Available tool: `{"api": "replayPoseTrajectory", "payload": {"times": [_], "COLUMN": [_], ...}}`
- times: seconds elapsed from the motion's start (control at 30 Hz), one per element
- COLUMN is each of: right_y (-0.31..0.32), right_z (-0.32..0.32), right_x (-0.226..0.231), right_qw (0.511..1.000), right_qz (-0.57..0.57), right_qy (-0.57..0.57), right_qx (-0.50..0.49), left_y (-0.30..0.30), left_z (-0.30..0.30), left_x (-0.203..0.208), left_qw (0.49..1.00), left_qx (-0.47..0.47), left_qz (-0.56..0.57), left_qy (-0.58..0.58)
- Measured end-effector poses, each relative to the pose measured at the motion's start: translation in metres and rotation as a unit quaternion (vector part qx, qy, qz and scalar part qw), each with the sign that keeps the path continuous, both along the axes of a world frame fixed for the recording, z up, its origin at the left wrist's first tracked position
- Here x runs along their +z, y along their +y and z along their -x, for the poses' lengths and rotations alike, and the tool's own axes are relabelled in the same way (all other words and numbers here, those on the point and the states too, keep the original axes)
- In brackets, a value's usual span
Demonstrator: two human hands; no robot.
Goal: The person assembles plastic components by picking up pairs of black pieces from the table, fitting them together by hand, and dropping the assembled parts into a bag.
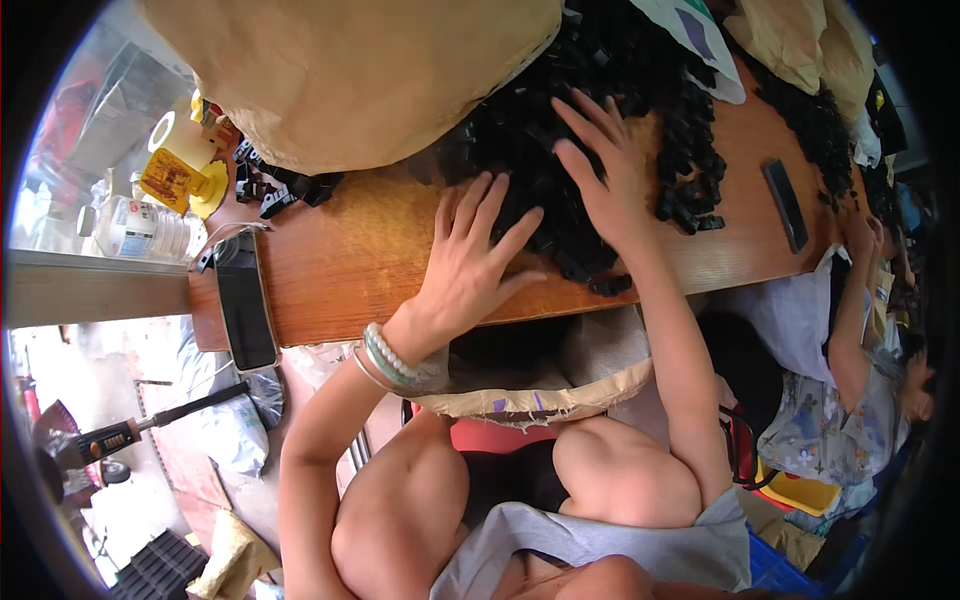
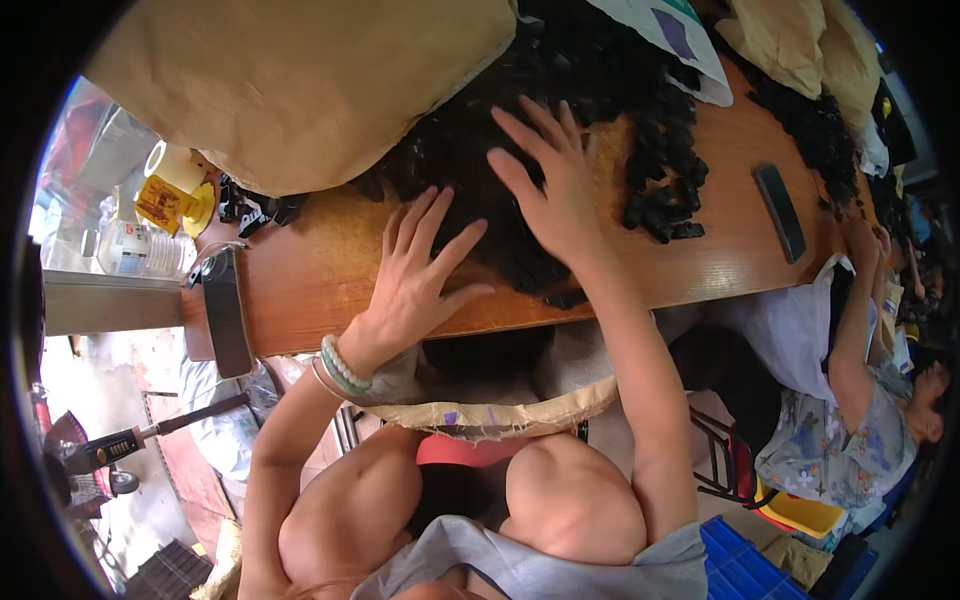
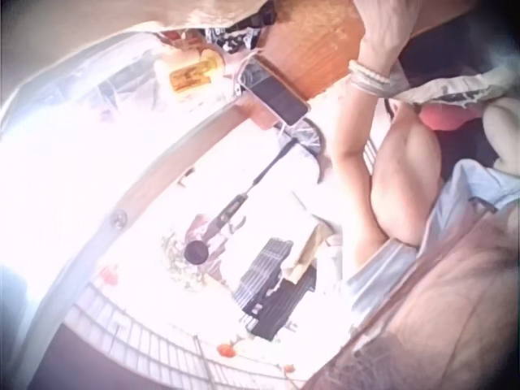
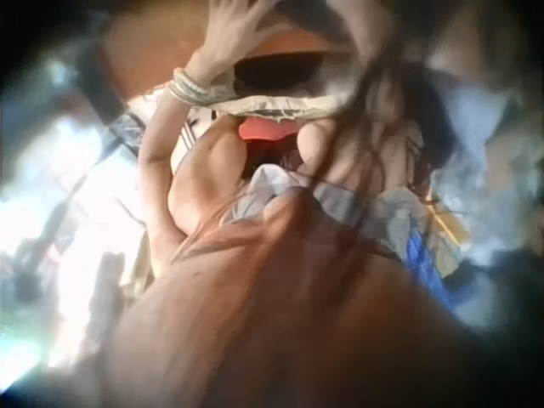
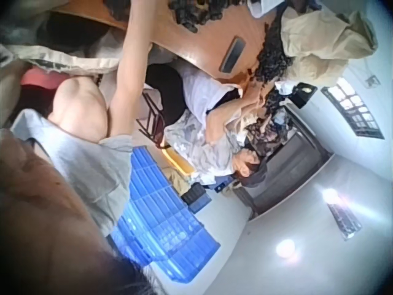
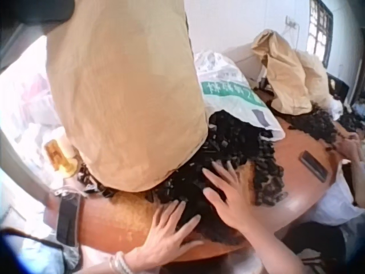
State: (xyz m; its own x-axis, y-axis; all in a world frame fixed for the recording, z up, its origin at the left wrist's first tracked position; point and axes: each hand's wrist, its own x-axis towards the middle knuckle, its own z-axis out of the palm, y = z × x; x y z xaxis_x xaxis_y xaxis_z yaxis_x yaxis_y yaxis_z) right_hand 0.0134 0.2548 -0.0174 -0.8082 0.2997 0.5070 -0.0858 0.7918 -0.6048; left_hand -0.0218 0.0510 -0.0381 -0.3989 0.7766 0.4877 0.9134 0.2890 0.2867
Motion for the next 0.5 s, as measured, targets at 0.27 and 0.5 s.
{"api": "replayPoseTrajectory", "payload": {"times": [0.27,0.5], "right_y": [-0.079,-0.120], "right_z": [-0.081,-0.029], "right_x": [-0.005,-0.022], "right_qw": [0.931,0.912], "right_qz": [-0.236,-0.184], "right_qy": [-0.019,0.009], "right_qx": [0.279,0.365], "left_y": [-0.052,-0.017], "left_z": [0.061,0.112], "left_x": [0.069,0.185], "left_qw": [0.894,0.907], "left_qx": [0.134,0.269], "left_qz": [-0.391,-0.267], "left_qy": [0.170,-0.182]}}
